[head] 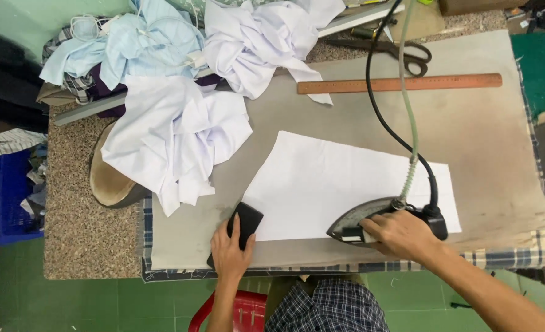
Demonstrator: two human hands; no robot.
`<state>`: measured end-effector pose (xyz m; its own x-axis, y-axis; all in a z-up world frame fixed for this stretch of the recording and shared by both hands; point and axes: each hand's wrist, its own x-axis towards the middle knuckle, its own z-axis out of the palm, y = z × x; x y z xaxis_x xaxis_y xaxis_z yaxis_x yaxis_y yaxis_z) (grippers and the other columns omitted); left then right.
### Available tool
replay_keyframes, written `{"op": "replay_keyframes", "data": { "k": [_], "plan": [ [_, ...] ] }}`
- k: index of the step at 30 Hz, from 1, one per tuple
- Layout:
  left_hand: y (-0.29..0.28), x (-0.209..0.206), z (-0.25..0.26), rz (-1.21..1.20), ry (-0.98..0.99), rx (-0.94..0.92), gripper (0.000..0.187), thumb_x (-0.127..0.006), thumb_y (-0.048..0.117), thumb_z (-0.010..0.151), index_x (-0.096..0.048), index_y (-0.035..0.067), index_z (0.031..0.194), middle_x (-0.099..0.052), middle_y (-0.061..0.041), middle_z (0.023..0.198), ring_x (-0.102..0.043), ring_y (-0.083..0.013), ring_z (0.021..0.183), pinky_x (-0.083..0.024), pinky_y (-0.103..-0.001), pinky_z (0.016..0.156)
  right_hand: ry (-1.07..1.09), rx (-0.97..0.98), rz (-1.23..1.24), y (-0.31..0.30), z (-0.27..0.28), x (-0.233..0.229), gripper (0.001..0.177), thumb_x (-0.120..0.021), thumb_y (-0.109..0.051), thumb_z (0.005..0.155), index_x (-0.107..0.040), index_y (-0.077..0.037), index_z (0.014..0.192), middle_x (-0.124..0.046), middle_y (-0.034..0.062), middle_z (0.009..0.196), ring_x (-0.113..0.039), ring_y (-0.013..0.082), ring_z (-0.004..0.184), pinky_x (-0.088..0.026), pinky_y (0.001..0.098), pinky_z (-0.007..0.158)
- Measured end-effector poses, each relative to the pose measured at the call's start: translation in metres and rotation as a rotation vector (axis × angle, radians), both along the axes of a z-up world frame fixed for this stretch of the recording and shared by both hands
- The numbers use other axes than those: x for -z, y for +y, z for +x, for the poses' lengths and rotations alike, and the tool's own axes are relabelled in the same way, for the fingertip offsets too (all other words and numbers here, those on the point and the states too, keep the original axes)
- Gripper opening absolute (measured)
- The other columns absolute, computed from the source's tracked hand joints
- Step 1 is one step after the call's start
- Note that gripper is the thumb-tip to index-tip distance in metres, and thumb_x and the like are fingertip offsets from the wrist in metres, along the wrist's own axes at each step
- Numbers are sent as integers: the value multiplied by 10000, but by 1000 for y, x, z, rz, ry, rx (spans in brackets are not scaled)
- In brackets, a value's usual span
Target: The person irons a white fabric piece on a work table using a steam iron and a black pressing block, then uses shears to trim the fabric edges. The person handles the fabric and tools directly, smoothing and cutting the material.
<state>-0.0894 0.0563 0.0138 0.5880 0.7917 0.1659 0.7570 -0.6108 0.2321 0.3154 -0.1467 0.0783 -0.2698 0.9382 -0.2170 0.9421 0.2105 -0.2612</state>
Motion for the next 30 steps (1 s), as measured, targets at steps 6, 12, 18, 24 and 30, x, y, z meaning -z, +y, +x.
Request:
{"op": "replay_keyframes", "data": {
  "k": [6,12,18,24,30],
  "plan": [
    [4,-13,7,46,-102,11,623,-578,535,994,-564,152,1486,-595,-157,1273,-591,-300,1075,-454,-402,871,111,173,-130,74,-77,-61,399,-716,-478,883,-670,-180,1144,-764,27,831,-743,221,685,-588,362,599],
    [1,-21,9,9,-81,-18,675,-669,525,942,-556,167,1503,-588,-162,1309,-585,-320,1129,-458,-428,913,212,306,-306,100,-103,-80,508,-505,-506,982,-612,-118,1291,-774,157,1059,-763,385,903,-605,502,767],
    [-1,-14,8,95,-5,-22,724,-713,530,898,-528,214,1523,-573,-150,1274,-571,-326,1146,-465,-451,910,89,550,-284,108,-111,-66,483,-521,-556,990,-611,-107,1143,-759,188,885,-771,376,833,-604,457,720],
    [2,-20,19,13,-9,57,631,-717,398,934,-578,102,1473,-580,-223,1217,-582,-352,1087,-488,-454,928,104,853,-250,94,-59,-79,460,-487,-488,1019,-608,-47,1069,-754,228,862,-774,394,821,-614,480,720],
    [-21,-38,155,-98,-74,157,654,-761,403,900,-605,65,1438,-587,-223,1190,-593,-344,1064,-511,-447,908,62,1062,-218,54,21,-63,466,-473,-501,1037,-583,-48,1039,-735,247,816,-769,413,789,-611,499,691]
  ]
}}
